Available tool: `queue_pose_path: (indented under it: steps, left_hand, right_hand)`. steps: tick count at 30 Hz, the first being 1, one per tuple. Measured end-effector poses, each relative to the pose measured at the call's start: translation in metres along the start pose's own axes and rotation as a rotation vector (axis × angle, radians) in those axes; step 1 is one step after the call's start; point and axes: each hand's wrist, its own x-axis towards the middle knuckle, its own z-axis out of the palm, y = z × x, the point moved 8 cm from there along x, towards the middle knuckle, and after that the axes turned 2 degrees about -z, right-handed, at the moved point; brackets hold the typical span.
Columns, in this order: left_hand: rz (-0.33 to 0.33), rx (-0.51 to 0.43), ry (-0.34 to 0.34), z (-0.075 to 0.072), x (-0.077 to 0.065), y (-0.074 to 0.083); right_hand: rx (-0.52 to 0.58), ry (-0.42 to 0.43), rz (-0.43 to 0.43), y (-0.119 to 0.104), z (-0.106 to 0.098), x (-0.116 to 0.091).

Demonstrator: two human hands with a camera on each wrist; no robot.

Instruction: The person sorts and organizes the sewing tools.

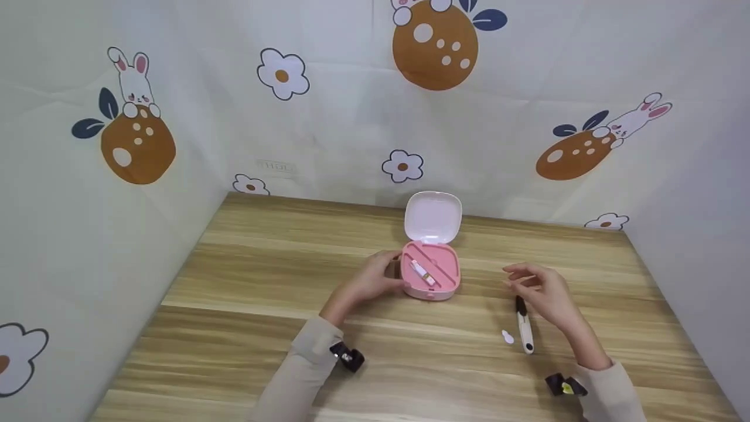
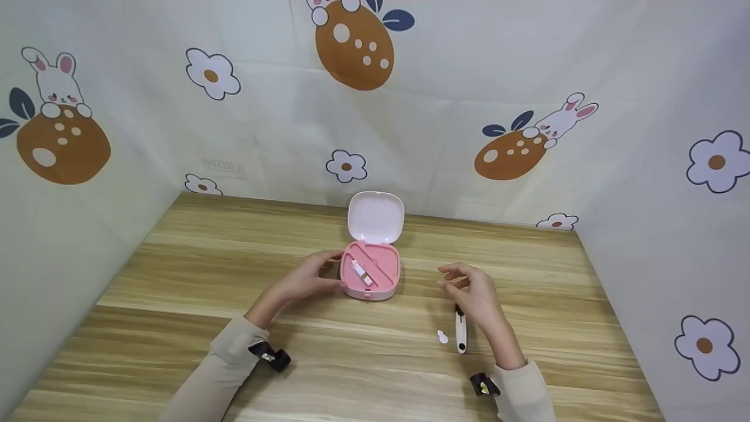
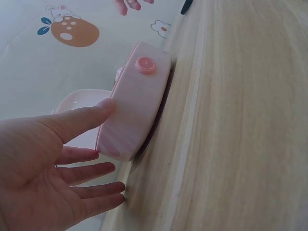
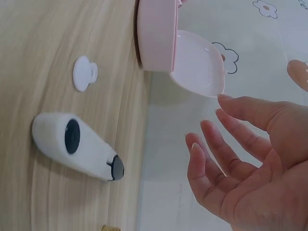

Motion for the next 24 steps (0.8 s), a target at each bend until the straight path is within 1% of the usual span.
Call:
queue_pose_path:
  steps: [3, 8, 10, 15, 20, 24]
  left_hand:
    - [0.001, 0.008, -0.001, 0.000, 0.000, 0.000]
    - [-0.011, 0.011, -0.007, 0.000, 0.001, -0.001]
    - [-0.018, 0.012, -0.008, 0.000, 0.001, -0.001]
    - [-0.009, 0.017, -0.008, 0.000, 0.001, -0.001]
    - [-0.021, 0.015, -0.009, 0.001, 0.001, -0.003]
    - [-0.013, 0.018, -0.008, 0.001, 0.001, -0.002]
  right_hand:
    - [0.015, 0.011, 0.003, 0.002, -0.004, -0.003]
    - [0.019, 0.005, 0.026, 0.009, -0.010, -0.007]
    - [0.011, 0.000, 0.037, 0.011, -0.012, -0.009]
    - [-0.017, -0.002, 0.049, 0.015, -0.017, -0.014]
    - [-0.024, -0.006, 0.066, 0.020, -0.020, -0.018]
    - [-0.016, -0.015, 0.082, 0.024, -0.023, -0.021]
